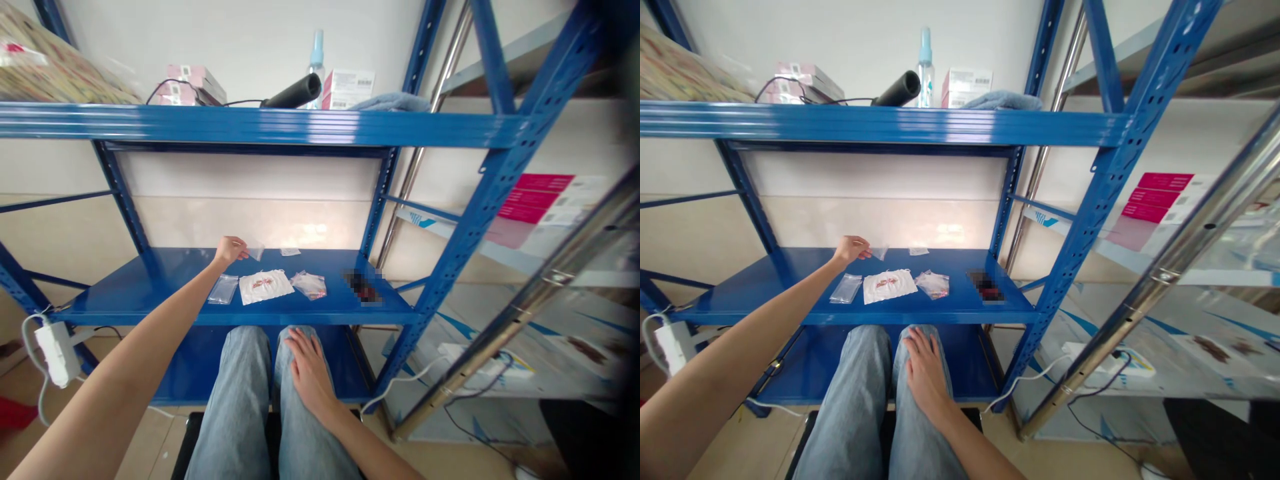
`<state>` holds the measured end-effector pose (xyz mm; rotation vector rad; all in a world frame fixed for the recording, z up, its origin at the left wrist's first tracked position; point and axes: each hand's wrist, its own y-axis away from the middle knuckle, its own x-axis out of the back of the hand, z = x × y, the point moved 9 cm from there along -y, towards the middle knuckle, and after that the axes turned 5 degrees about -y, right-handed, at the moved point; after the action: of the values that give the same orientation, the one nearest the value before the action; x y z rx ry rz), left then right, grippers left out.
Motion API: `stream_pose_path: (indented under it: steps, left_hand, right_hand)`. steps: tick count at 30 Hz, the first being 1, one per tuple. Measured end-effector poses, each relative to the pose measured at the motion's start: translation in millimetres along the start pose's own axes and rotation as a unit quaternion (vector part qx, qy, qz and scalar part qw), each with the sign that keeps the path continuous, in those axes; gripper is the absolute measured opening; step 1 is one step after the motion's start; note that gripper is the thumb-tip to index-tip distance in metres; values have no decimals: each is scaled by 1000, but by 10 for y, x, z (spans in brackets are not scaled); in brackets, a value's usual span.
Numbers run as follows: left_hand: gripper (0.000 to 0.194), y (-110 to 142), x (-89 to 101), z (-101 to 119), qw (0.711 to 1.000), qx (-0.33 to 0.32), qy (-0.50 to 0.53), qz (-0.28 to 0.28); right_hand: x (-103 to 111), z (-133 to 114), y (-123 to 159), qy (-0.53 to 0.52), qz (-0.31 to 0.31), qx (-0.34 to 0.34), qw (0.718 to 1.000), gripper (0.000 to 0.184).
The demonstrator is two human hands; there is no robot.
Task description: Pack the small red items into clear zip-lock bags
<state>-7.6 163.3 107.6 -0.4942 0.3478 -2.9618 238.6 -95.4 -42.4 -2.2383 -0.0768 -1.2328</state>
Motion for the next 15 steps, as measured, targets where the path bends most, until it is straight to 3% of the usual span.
stream_pose_path:
  steps: [3, 7, 11, 15]
  left_hand:
    - [16, 359, 227, -349, 989, 66, 97, 95]
    - [24, 853, 318, -795, 953, 153, 201, 165]
    - [25, 1184, 288, -989, 925, 211, 273, 158]
    - [21, 1398, 195, -1091, 912, 261, 304, 87]
  right_hand:
    - [-2, -28, -1, 3, -4, 1, 1000, 60]
    - [-19, -46, 16, 1, -1, 1, 1000, 58]
    - [-38, -39, 19, 0, 0, 2, 1000, 61]
    - [-62, -14, 10, -2, 4, 7, 1000, 65]
